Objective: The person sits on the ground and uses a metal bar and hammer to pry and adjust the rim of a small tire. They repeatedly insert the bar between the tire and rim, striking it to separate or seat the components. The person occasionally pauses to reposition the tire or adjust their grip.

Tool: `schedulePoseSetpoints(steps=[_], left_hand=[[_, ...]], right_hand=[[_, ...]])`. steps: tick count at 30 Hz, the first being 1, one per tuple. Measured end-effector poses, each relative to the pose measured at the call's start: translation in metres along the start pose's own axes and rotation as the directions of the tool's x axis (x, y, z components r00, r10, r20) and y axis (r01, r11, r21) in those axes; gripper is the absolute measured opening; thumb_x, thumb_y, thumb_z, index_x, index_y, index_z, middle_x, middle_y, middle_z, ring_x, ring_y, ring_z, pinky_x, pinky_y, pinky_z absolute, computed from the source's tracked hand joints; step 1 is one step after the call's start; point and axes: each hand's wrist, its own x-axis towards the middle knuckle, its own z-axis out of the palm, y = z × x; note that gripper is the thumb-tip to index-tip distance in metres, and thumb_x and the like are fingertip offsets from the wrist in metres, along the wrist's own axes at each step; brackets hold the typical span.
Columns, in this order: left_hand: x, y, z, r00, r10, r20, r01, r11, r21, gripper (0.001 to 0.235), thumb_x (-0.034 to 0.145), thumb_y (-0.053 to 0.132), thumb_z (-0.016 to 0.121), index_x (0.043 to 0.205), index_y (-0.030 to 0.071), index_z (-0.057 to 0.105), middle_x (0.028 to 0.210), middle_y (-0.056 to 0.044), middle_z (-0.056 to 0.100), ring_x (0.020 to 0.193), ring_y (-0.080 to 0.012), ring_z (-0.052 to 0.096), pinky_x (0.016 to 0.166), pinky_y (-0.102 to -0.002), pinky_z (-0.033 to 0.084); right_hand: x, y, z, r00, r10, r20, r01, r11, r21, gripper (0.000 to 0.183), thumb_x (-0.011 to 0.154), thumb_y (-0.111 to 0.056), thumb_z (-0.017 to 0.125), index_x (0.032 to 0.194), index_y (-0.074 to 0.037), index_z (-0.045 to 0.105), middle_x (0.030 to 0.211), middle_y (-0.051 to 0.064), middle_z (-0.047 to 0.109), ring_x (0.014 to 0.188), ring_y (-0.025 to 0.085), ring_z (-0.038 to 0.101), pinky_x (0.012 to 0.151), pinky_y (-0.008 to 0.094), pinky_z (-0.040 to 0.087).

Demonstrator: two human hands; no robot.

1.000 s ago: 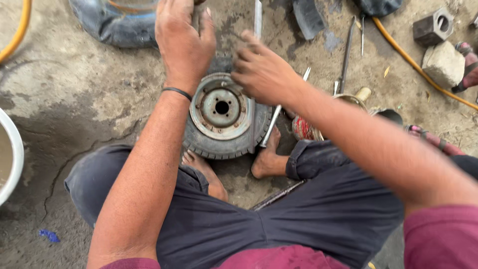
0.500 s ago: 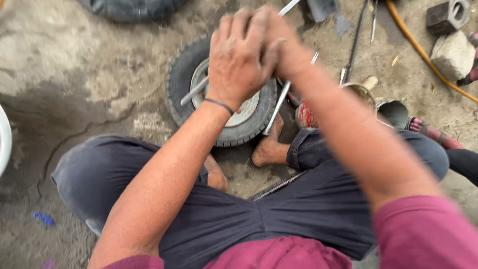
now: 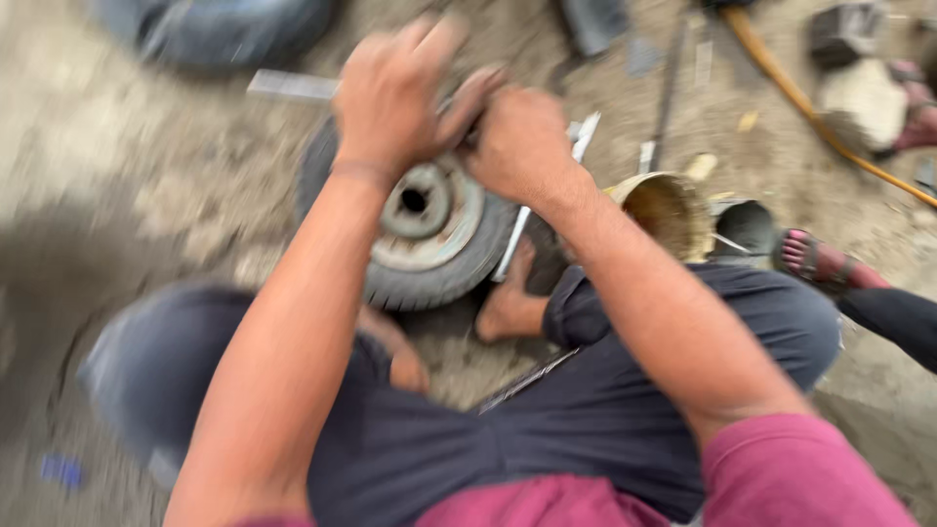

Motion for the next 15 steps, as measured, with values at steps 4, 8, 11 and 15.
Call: schedulePoseSetpoints(steps=[4, 8, 11, 15], left_hand=[[0.009, 0.008, 0.002, 0.995, -0.015, 0.1, 0.013, 1.0, 0.025, 0.032, 0.103, 0.042, 0.074, 0.101, 0.01, 0.069, 0.095, -0.01, 0.069, 0.082, -0.0332, 0.067, 0.072, -0.045, 0.051], [0.02, -0.008, 0.01, 0.98, -0.085, 0.182, 0.077, 0.996, 0.051, 0.034, 0.099, 0.043, 0.079, 0.101, 0.01, 0.073, 0.079, -0.009, 0.068, 0.07, -0.0295, 0.066, 0.065, -0.044, 0.05], [0.033, -0.019, 0.019, 0.993, -0.04, 0.11, 0.05, 0.995, -0.087, 0.028, 0.1, 0.034, 0.08, 0.103, 0.008, 0.071, 0.088, -0.007, 0.069, 0.08, -0.0276, 0.066, 0.07, -0.042, 0.05], [0.037, -0.018, 0.034, 0.994, 0.014, 0.107, -0.007, 0.998, -0.061, 0.015, 0.1, 0.026, 0.077, 0.096, 0.013, 0.071, 0.085, -0.004, 0.07, 0.079, -0.0244, 0.067, 0.075, -0.041, 0.049]], right_hand=[[0.017, 0.049, -0.049, 0.898, -0.057, 0.437, -0.052, 0.971, 0.234, 0.046, 0.081, -0.049, 0.081, 0.083, -0.003, 0.076, 0.066, 0.019, 0.066, 0.057, 0.036, 0.06, 0.056, 0.048, 0.046], [0.003, 0.015, -0.049, 0.897, 0.138, 0.42, -0.336, 0.83, 0.444, 0.042, 0.083, -0.047, 0.082, 0.083, -0.005, 0.077, 0.059, 0.004, 0.064, 0.054, 0.015, 0.056, 0.053, 0.035, 0.045], [-0.029, -0.018, -0.018, 0.862, 0.303, 0.406, -0.5, 0.38, 0.778, 0.04, 0.091, -0.042, 0.076, 0.093, -0.002, 0.073, 0.069, -0.004, 0.059, 0.061, 0.005, 0.053, 0.052, 0.028, 0.046], [-0.054, -0.013, 0.014, 0.817, 0.26, 0.515, -0.541, 0.036, 0.84, 0.036, 0.097, -0.04, 0.074, 0.091, -0.004, 0.07, 0.067, -0.003, 0.053, 0.056, 0.006, 0.043, 0.048, 0.027, 0.033]])
